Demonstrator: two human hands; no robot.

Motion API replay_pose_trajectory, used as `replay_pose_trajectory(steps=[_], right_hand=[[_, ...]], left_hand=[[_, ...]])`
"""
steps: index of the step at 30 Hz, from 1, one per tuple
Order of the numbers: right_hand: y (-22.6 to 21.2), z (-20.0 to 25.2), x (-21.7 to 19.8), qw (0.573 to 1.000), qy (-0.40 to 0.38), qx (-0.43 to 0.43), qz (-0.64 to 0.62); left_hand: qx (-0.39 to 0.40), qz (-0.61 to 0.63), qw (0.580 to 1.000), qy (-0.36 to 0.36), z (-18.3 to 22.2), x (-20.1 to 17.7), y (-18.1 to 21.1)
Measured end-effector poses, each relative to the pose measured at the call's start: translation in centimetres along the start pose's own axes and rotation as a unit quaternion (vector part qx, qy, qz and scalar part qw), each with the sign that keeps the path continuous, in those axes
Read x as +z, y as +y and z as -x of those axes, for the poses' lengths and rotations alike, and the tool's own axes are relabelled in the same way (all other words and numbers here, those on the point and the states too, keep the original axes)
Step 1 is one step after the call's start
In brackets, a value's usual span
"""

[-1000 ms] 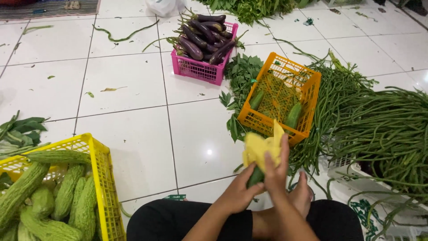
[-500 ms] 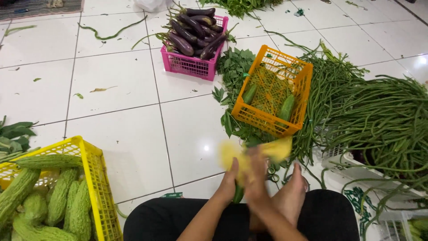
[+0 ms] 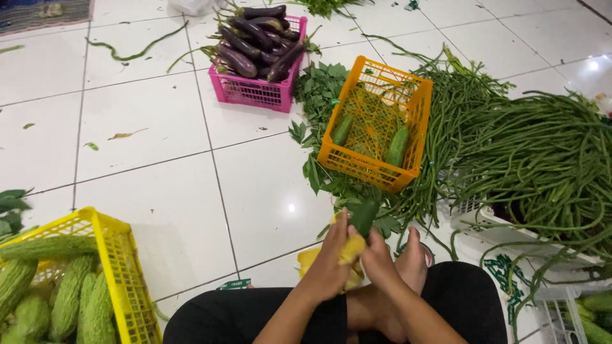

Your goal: The person is sitting on the floor cleaning harvested cucumbers by wiping them with a cloth and sorting them.

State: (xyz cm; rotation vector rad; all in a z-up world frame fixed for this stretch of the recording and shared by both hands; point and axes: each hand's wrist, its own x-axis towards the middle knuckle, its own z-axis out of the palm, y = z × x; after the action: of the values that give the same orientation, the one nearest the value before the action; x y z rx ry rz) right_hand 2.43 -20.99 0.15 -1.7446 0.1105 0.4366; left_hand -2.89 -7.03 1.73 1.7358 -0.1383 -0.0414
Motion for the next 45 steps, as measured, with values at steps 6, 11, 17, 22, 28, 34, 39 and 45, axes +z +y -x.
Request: replay_pose_trajectory(steps=[6, 11, 17, 22, 28, 34, 39, 45], right_hand=[[-1.8, -2.8, -2.2, 0.992, 0.071, -0.081, -0.06], [-7.9, -9.8, -5.3, 0.965, 0.157, -0.209, 0.023], [-8.9, -25.8, -7.9, 0.946, 0.129, -0.161, 0.25], [0.0, -35.2, -9.3, 0.866, 0.086, -0.141, 0.473], [-5.6, -28.6, -7.5, 0.855, 0.022, 0.023, 0.517], [-7.1, -16.7, -11.6, 0.906, 0.087, -0.207, 0.358], [-1.7, -2.9, -18.4, 0.903, 0.197, -0.278, 0.26], [4.2, 9.8, -28.6, 0.934, 0.335, -0.077, 0.102]], left_hand=[[0.038, -0.136, 0.99, 0.011, -0.6, 0.8, -3.8], [-0.106, -0.119, 0.987, 0.018, -1.0, -0.5, -4.7], [-0.107, -0.11, 0.987, 0.055, -2.6, -1.2, -2.1], [-0.128, -0.134, 0.982, 0.04, -3.2, -1.8, -3.2], [-0.201, -0.136, 0.97, -0.022, -3.1, -1.6, -4.6], [-0.21, -0.246, 0.934, -0.152, -0.9, 0.4, -10.5], [-0.05, -0.078, 0.993, 0.074, -2.4, 0.0, -4.4], [0.118, -0.097, 0.96, 0.235, -1.9, 1.2, 0.6]])
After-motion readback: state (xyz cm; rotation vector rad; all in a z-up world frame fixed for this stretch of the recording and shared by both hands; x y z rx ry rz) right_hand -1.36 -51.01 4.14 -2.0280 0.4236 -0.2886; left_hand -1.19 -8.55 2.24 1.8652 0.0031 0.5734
